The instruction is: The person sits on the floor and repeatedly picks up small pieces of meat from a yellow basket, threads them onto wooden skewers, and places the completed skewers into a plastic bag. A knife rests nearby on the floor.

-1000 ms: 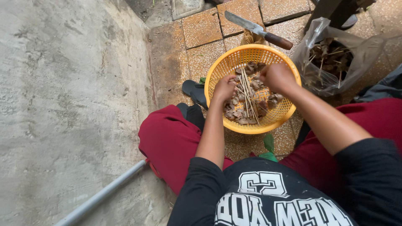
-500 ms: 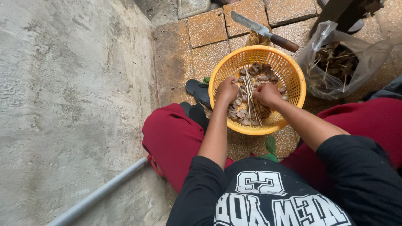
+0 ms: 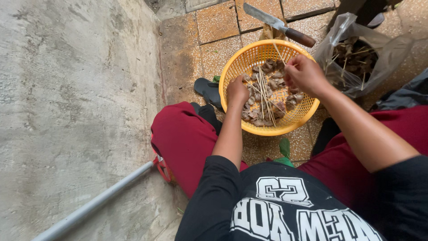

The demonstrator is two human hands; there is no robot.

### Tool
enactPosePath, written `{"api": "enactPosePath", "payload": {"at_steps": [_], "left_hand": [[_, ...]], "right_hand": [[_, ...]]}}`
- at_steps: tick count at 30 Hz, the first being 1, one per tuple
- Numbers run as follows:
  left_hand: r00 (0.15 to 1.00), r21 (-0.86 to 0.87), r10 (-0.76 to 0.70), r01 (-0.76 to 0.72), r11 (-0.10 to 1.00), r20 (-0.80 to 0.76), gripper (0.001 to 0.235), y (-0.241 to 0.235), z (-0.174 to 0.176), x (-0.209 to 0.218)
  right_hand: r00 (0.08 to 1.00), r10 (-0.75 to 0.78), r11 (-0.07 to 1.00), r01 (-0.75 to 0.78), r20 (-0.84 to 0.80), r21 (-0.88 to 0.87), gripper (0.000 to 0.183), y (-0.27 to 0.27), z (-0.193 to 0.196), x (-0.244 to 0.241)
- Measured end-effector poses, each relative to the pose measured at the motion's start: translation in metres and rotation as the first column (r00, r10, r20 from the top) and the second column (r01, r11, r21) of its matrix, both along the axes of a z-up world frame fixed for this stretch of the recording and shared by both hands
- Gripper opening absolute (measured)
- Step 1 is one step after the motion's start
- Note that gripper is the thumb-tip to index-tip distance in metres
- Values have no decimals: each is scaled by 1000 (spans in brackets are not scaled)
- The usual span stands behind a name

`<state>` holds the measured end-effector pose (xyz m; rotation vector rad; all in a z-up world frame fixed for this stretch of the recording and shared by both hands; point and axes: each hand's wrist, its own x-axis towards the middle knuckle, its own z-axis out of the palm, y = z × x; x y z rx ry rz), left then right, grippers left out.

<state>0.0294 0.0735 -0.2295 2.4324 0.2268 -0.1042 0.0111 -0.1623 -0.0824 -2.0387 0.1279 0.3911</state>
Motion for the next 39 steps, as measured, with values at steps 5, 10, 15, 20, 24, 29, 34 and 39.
{"api": "enactPosePath", "payload": {"at_steps": [5,10,15,20,24,29,34,39], "left_hand": [[992,-37,46,-51,998,-117,67,-2,0,2],[984,6,-6,8,1000,-180,56,-6,20,1],[995,3,64,-64,998,-80,24,-12,31,2],[946,144,-216,185,972,241,28,-15,15,14],[965,174,-205,176,969,164,32,-17,6,15],[996,209,-91,84,974,25,20,-20,9,14],[984,-154,107,-85,984,141,32,-21,12,24],[947,-974,283,-192,123,-151,44,-19,-5,54]], "right_hand": [[902,252,875,-58,350,-480,22,-36,80,-38],[846,263,866,3,463,-500,25,-65,118,-85],[809,262,863,49,527,-503,19,-80,123,-106],[818,229,889,45,527,-456,24,-84,124,-111],[901,149,893,54,407,-448,26,-78,125,-111],[823,226,893,39,521,-448,24,-72,122,-112],[829,244,896,6,504,-444,23,-69,116,-112],[830,276,896,-39,484,-443,25,-57,108,-109]]}}
